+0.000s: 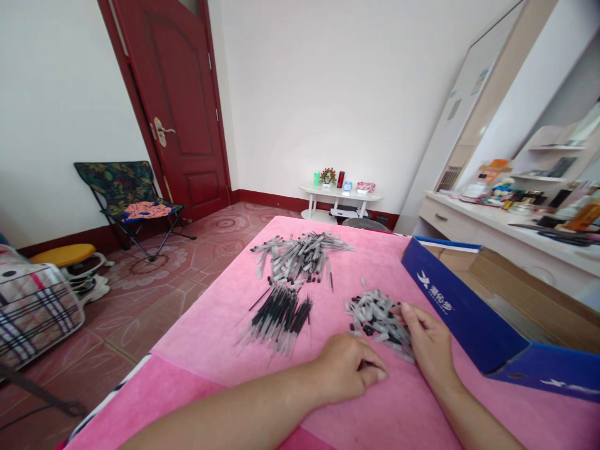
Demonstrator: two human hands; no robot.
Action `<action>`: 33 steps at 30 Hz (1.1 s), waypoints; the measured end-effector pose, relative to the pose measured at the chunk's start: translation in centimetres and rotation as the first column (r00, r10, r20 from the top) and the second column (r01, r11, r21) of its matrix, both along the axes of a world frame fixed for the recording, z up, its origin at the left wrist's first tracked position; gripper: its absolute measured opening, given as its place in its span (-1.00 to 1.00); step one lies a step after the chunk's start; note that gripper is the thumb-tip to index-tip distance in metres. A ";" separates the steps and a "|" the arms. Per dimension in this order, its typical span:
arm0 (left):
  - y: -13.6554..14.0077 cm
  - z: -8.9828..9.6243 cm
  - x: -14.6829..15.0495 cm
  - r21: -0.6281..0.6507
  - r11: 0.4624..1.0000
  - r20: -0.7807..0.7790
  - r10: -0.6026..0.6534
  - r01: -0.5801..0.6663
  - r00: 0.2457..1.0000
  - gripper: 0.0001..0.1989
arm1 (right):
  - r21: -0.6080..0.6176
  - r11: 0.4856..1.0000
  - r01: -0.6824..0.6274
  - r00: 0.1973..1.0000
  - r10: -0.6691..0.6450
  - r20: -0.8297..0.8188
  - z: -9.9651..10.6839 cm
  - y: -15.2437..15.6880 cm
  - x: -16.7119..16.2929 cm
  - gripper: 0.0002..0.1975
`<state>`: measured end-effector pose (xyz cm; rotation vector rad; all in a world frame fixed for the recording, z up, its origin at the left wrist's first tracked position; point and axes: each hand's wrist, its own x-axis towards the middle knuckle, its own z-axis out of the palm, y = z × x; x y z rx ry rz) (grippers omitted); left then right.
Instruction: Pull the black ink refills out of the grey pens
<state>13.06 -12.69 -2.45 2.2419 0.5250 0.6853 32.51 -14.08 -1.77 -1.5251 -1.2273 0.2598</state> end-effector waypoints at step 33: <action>0.5 0.1 0.1 -0.007 0.999 0.001 -0.035 0.035 0.999 -0.77 | -0.001 1.000 0.003 1.000 -0.003 -0.010 0.1 0.5 -0.1 -0.71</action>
